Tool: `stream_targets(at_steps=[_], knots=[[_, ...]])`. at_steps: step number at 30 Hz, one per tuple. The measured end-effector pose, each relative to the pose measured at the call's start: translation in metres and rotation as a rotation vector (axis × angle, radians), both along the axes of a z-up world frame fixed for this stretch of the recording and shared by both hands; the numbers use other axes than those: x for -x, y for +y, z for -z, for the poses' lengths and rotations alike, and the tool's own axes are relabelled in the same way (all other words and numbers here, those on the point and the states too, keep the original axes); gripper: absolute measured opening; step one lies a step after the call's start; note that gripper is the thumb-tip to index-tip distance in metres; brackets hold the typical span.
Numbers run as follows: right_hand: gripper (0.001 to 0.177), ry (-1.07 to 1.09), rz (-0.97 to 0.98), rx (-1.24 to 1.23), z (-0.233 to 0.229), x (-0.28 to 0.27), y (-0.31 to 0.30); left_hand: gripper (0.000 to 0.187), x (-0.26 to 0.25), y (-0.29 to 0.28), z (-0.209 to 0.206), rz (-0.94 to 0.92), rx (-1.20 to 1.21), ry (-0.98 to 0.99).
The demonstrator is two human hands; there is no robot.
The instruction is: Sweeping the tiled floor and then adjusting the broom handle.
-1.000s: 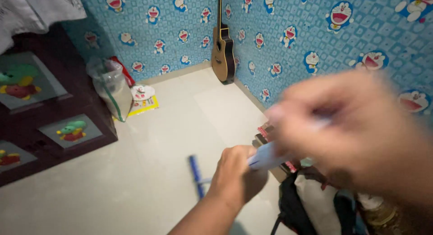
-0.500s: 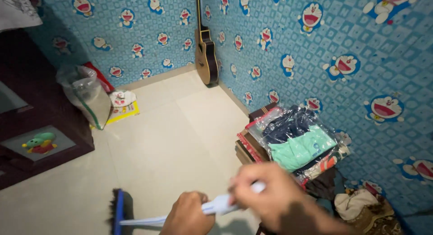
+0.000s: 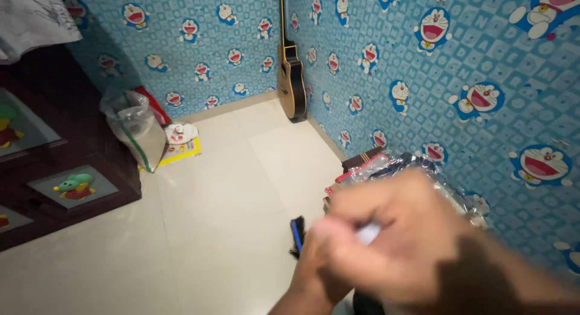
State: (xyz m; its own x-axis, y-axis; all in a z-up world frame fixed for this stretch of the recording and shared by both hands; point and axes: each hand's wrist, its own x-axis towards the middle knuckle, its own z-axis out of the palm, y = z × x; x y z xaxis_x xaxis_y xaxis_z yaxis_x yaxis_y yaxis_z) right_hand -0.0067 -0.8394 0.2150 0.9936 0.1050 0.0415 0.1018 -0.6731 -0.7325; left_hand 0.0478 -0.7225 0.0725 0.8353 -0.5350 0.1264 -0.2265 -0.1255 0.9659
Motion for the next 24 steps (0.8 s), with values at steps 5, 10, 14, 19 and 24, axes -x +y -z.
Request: stream_targets(at_steps=[5, 10, 14, 19, 24], knots=[[0.036, 0.242, -0.001, -0.223, 0.045, 0.001, 0.004, 0.022, 0.006, 0.021, 0.049, -0.046, -0.102, 0.09], [0.025, 0.248, 0.032, -0.554, 0.09, 0.006, -0.024, 0.017, -0.004, 0.03, 0.061, -0.086, -0.527, 0.083], [0.026, 0.181, 0.25, -0.423, 0.082, 0.009, -0.069, 0.017, -0.006, 0.004, 0.034, -0.139, -0.669, 0.066], [0.028, -0.157, 0.231, -0.318, -0.003, -0.001, -0.123, 0.016, -0.012, -0.052, -0.03, -0.144, -0.538, -0.074], [0.035, -0.248, 0.209, -0.171, -0.027, -0.014, -0.097, 0.017, -0.018, -0.071, -0.023, -0.089, -0.388, -0.139]])
